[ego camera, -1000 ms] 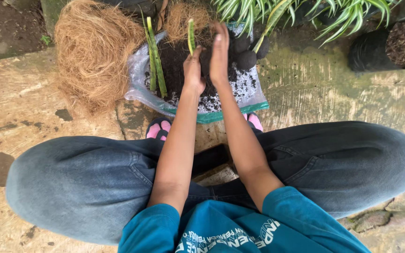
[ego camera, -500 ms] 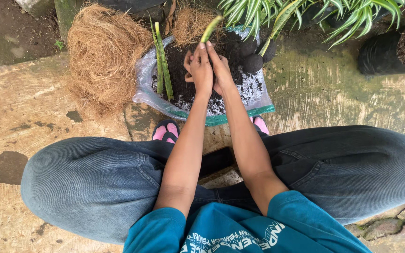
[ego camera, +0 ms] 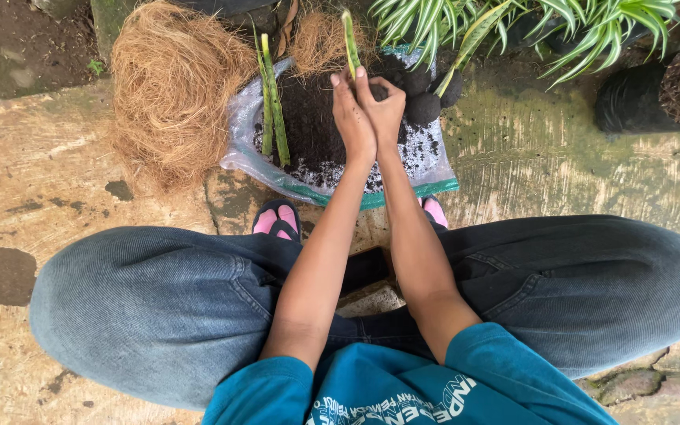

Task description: The person sits on the ground and wraps plant cuttings with soil and coconut fiber. They repeatedly pick up a cutting, cover it with soil, and roll it into a compact ball, placing the finished units aside.

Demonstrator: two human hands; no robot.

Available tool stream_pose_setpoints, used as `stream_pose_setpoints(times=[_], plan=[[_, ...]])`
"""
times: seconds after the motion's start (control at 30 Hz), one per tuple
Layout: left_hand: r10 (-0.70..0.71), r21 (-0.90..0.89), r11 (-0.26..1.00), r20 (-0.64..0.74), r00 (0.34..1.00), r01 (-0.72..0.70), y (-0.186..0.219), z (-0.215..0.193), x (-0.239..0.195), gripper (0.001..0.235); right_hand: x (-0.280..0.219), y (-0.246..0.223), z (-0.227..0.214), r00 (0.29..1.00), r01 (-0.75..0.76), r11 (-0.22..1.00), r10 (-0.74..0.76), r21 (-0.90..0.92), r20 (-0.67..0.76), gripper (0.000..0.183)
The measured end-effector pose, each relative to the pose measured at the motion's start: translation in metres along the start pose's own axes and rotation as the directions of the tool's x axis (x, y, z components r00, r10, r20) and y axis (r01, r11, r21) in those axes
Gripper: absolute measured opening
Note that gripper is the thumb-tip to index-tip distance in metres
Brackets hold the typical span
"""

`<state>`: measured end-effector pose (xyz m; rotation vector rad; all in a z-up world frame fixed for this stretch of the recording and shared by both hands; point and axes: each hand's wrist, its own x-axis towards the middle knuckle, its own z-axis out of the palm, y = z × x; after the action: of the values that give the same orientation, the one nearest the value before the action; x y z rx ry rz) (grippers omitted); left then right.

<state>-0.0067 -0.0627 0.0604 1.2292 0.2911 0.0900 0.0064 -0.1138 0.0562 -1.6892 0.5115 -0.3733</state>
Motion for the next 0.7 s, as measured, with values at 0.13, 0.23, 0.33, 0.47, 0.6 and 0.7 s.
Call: stream_pose_setpoints(times=[0.13,0.23,0.33,0.47,0.6,0.7], plan=[[-0.028,-0.106,0.994,0.028,0.999,0.031,-0.002,0.01,0.003,0.07,0.002,-0.006,-0.004,0.991,0.106,0.993,-0.103,0.042,-0.085,0.04],[-0.15,-0.08,0.984,0.091,0.984,0.158,-0.002,0.009,0.007,0.073,-0.001,-0.009,-0.008,0.974,0.22,0.975,-0.221,-0.017,-0.052,0.038],[-0.215,-0.024,0.974,0.183,0.959,0.223,-0.001,0.002,0.019,0.08,-0.008,-0.01,-0.013,0.945,0.322,0.943,-0.316,-0.084,0.082,0.042],[-0.161,-0.101,0.976,0.249,0.955,0.191,-0.001,-0.01,0.035,0.088,-0.025,-0.007,-0.011,0.94,0.294,0.949,-0.266,-0.114,0.213,0.065],[-0.103,0.123,0.989,0.229,0.968,0.077,-0.005,-0.012,0.042,0.091,-0.035,-0.009,-0.008,0.931,0.24,0.971,-0.232,0.008,0.283,0.087],[-0.075,-0.001,0.997,0.189,0.979,0.076,-0.012,-0.009,0.046,0.08,-0.039,-0.013,-0.006,0.906,0.344,0.931,-0.295,-0.12,0.304,0.091]])
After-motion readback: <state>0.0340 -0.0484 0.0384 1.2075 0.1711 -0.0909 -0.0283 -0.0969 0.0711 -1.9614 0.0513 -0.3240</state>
